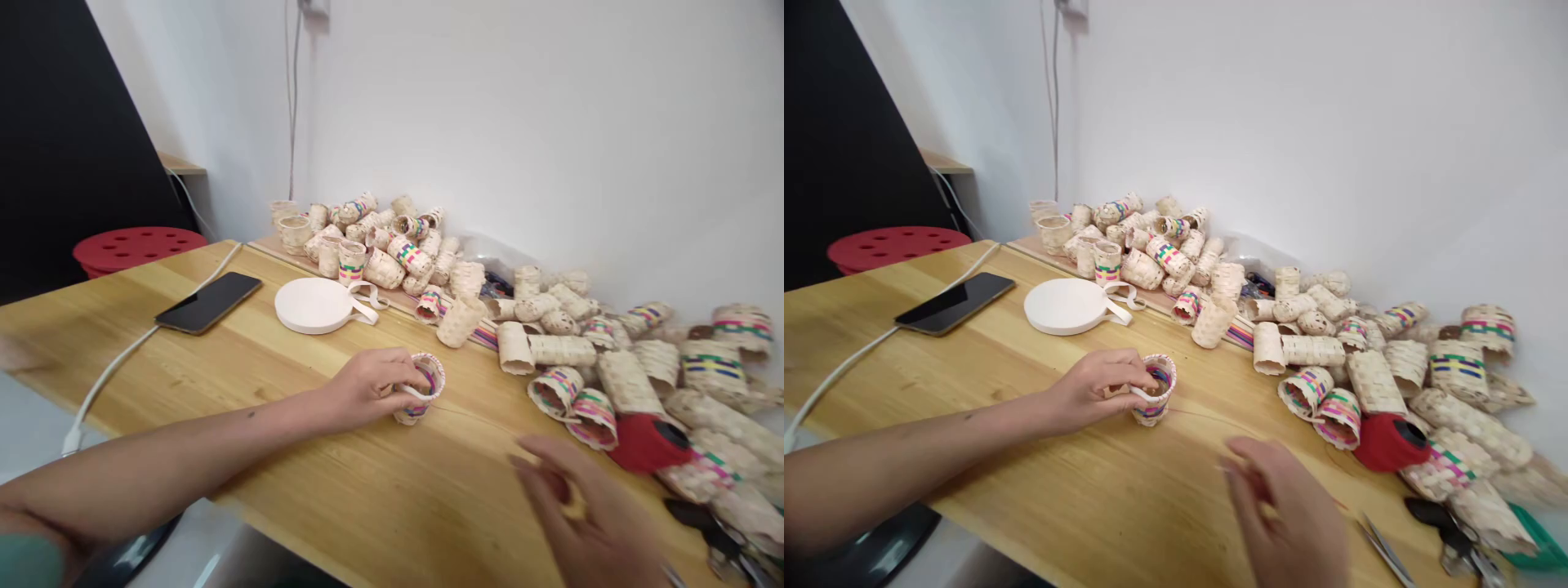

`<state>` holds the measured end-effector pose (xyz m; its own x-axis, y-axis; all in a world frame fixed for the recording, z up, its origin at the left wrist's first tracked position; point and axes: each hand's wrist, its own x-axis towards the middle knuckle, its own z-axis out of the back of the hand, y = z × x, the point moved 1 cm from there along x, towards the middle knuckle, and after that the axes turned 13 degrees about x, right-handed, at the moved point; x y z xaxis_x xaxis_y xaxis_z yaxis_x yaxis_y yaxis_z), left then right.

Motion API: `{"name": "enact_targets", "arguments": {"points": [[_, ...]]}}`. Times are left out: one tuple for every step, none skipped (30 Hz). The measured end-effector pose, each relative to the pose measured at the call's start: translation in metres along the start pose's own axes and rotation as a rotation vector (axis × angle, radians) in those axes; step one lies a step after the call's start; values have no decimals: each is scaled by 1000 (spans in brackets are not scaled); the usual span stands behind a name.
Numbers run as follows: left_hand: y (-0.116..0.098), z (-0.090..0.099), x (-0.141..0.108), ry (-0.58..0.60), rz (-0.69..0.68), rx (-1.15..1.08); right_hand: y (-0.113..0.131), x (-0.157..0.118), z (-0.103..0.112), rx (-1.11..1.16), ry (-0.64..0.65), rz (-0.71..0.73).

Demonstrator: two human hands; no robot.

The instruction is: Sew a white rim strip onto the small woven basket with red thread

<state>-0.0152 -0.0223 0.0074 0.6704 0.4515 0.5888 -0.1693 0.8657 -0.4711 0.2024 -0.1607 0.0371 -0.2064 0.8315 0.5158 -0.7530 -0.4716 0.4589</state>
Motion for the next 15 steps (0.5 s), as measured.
{"name": "enact_targets", "arguments": {"points": [[-1,-1,0,6,-16,-3,2,3,-9,-11,-35,19],[-2,-1,-1,8,-28,-2,4,9,-19,-21,-42,63],[-2,-2,-1,7,-35,2,5,17,-29,-12,-26,114],[-3,-2,-1,5,-39,8,5,25,-37,-1,-15,154],[-3,-2,-1,6,-42,13,5,32,-44,11,1,183],[-3,-2,-1,7,-51,13,3,38,-48,21,14,195],[-3,-2,0,11,-61,10,2,42,-49,28,21,196],[-3,-1,0,17,-72,7,-1,45,-49,33,34,188],[-3,0,1,21,-84,2,-3,47,-48,40,53,178],[-3,2,1,22,-96,-4,-7,47,-46,51,72,166],[-3,4,2,13,-107,-8,-10,47,-44,65,92,151],[-2,7,3,-3,-118,-6,-13,47,-42,80,112,135],[-1,9,3,-22,-129,-1,-16,47,-41,94,127,120],[0,11,4,-39,-144,7,-19,48,-40,106,140,110],[1,12,4,-51,-159,17,-21,48,-39,117,146,108]]}}
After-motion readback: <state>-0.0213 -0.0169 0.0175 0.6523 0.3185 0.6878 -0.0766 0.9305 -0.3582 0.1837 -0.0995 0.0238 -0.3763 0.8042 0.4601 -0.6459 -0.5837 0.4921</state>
